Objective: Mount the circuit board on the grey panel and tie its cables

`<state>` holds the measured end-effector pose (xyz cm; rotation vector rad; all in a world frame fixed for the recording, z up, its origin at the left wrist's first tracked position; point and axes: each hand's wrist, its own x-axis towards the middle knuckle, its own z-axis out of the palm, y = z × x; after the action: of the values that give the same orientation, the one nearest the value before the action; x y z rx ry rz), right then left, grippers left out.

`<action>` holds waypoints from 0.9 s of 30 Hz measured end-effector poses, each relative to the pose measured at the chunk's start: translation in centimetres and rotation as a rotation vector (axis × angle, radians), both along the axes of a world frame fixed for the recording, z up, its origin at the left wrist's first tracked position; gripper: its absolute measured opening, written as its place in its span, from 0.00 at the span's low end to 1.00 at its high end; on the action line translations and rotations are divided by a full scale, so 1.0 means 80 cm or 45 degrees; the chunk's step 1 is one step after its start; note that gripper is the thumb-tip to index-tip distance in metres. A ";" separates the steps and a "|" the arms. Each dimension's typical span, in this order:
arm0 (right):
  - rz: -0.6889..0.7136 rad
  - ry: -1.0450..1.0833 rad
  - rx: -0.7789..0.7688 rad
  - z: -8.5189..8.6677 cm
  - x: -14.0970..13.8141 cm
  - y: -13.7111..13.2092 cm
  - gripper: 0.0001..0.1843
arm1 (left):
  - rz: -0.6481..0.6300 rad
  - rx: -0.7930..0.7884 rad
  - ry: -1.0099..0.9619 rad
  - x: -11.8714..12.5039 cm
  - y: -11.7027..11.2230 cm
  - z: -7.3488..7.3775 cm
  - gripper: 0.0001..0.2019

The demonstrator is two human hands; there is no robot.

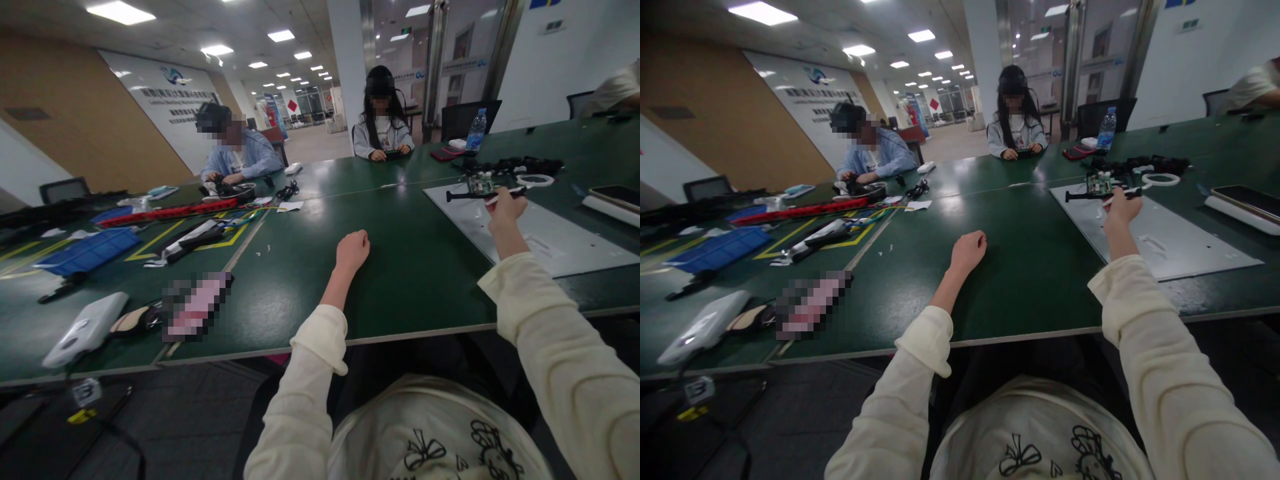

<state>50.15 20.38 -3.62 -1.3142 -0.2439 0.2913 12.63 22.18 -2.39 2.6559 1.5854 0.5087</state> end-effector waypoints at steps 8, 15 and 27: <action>0.448 0.039 0.212 0.021 -0.057 0.002 0.08 | 0.086 0.127 -0.052 -0.003 0.004 0.002 0.13; 1.160 -0.042 -0.136 0.004 -0.129 -0.002 0.11 | 0.126 0.389 -0.385 -0.010 -0.001 0.024 0.14; 1.894 -0.105 -0.355 -0.013 -0.210 -0.015 0.16 | 0.004 0.205 -0.257 0.002 0.002 -0.002 0.21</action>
<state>33.34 19.19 -4.66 -1.1886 -1.2784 1.5546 12.76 22.34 -2.59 2.6100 1.5517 0.9090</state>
